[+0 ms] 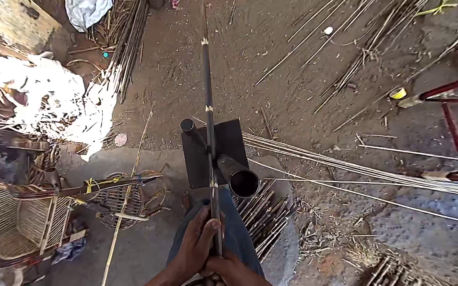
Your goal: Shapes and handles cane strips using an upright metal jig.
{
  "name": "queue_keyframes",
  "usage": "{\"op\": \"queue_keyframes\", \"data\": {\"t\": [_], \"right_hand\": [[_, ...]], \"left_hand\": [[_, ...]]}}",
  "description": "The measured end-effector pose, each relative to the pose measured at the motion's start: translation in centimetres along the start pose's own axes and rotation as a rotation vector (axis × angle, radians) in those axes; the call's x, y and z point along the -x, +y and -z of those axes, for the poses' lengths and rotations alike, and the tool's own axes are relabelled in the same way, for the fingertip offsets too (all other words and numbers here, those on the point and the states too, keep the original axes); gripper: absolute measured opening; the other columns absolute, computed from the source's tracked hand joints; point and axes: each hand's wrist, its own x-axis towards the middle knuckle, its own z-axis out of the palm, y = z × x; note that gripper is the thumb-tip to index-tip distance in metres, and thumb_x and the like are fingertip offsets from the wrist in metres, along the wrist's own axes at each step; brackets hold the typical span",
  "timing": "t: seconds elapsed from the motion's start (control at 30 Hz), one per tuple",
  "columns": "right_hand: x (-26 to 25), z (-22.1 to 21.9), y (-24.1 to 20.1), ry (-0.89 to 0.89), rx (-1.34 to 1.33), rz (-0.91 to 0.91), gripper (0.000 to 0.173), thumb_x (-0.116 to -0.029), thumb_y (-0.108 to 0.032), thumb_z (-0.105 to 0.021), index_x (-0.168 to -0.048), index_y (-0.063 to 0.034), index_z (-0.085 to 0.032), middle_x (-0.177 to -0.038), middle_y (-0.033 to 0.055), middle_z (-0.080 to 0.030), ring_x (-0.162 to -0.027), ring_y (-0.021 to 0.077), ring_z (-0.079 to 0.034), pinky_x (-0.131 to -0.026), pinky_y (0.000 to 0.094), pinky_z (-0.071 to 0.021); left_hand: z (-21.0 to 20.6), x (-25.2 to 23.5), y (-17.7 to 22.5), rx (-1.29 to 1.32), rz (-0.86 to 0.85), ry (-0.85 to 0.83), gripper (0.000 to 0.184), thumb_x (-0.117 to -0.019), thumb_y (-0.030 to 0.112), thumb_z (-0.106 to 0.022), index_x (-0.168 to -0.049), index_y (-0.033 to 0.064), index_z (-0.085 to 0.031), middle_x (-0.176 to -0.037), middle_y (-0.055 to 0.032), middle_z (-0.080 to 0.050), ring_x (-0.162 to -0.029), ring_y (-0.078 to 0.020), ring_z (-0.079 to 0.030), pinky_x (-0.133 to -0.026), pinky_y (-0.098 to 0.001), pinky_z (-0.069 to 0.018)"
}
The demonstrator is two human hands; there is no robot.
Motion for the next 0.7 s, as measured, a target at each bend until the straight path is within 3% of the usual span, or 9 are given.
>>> {"op": "queue_keyframes", "data": {"t": [0.17,0.33,0.47,0.53,0.6,0.67,0.7], "right_hand": [[0.2,-3.0,-2.9,-0.013,-0.042,0.01,0.026,-0.0981,-0.019,-0.053,-0.072,-0.0183,-0.052,-0.055,-0.0077,-0.043,-0.044,0.0011,-0.038,-0.042,0.018,-0.0313],[2.9,-1.1,-4.7,-0.005,0.041,-0.111,0.019,-0.0956,-0.02,-0.058,-0.077,-0.0164,-0.057,-0.057,-0.0066,-0.046,-0.045,0.0016,-0.041,-0.042,0.0175,-0.0341],[6.1,2.1,-5.8,0.002,0.069,-0.234,0.02,-0.0969,-0.028,-0.057,-0.08,-0.0183,-0.056,-0.057,-0.0066,-0.044,-0.042,0.001,-0.038,-0.039,0.0167,-0.0327],[5.7,2.8,-5.4,-0.028,0.026,-0.23,0.022,-0.0976,-0.029,-0.056,-0.078,-0.0186,-0.055,-0.057,-0.0063,-0.044,-0.042,0.0008,-0.038,-0.039,0.0163,-0.033],[4.3,2.1,-4.1,-0.05,-0.036,-0.178,0.019,-0.0989,-0.028,-0.056,-0.083,-0.018,-0.057,-0.06,-0.0059,-0.046,-0.044,0.0008,-0.04,-0.04,0.0158,-0.0348],[3.6,1.0,-3.1,0.032,-0.045,-0.098,0.016,-0.0973,-0.027,-0.06,-0.085,-0.0168,-0.058,-0.058,-0.006,-0.045,-0.042,0.0006,-0.04,-0.039,0.0157,-0.0354],[3.4,0.2,-2.9,0.105,-0.009,-0.045,0.02,-0.0974,-0.031,-0.063,-0.084,-0.0165,-0.059,-0.058,-0.006,-0.044,-0.042,0.0009,-0.04,-0.039,0.0164,-0.035]], "left_hand": [[1.0,-0.4,2.3,0.094,0.078,-0.025,0.052,-0.1097,0.046,-0.041,-0.129,0.0001,-0.057,-0.086,-0.0114,-0.061,-0.073,-0.0218,-0.062,-0.069,-0.0376,-0.0572],[-1.6,-0.5,2.0,0.06,0.104,-0.12,0.062,-0.1094,0.053,-0.032,-0.14,0.0008,-0.046,-0.091,-0.012,-0.064,-0.081,-0.0216,-0.065,-0.078,-0.038,-0.0574],[-6.5,-1.9,1.0,0.147,0.092,0.074,0.051,-0.1106,0.048,-0.028,-0.119,0.0034,-0.05,-0.078,-0.011,-0.059,-0.067,-0.0228,-0.062,-0.069,-0.0401,-0.0572],[-6.6,-2.0,0.9,0.096,0.091,0.116,0.047,-0.1111,0.046,-0.027,-0.119,0.0053,-0.049,-0.077,-0.0107,-0.058,-0.067,-0.0235,-0.062,-0.068,-0.0408,-0.0574],[-4.2,-1.7,1.5,-0.114,0.112,0.037,0.046,-0.1111,0.047,-0.031,-0.124,0.0068,-0.05,-0.083,-0.0073,-0.062,-0.072,-0.02,-0.064,-0.07,-0.0373,-0.0582],[-2.0,-2.0,1.8,-0.333,0.127,-0.009,0.043,-0.1068,0.053,-0.044,-0.123,0.015,-0.055,-0.082,0.0002,-0.062,-0.07,-0.0148,-0.062,-0.065,-0.034,-0.0565],[-1.3,-2.3,2.2,-0.355,0.144,-0.021,0.041,-0.1042,0.054,-0.05,-0.122,0.0175,-0.056,-0.08,-0.0001,-0.061,-0.067,-0.0154,-0.061,-0.061,-0.0344,-0.0548]]}}
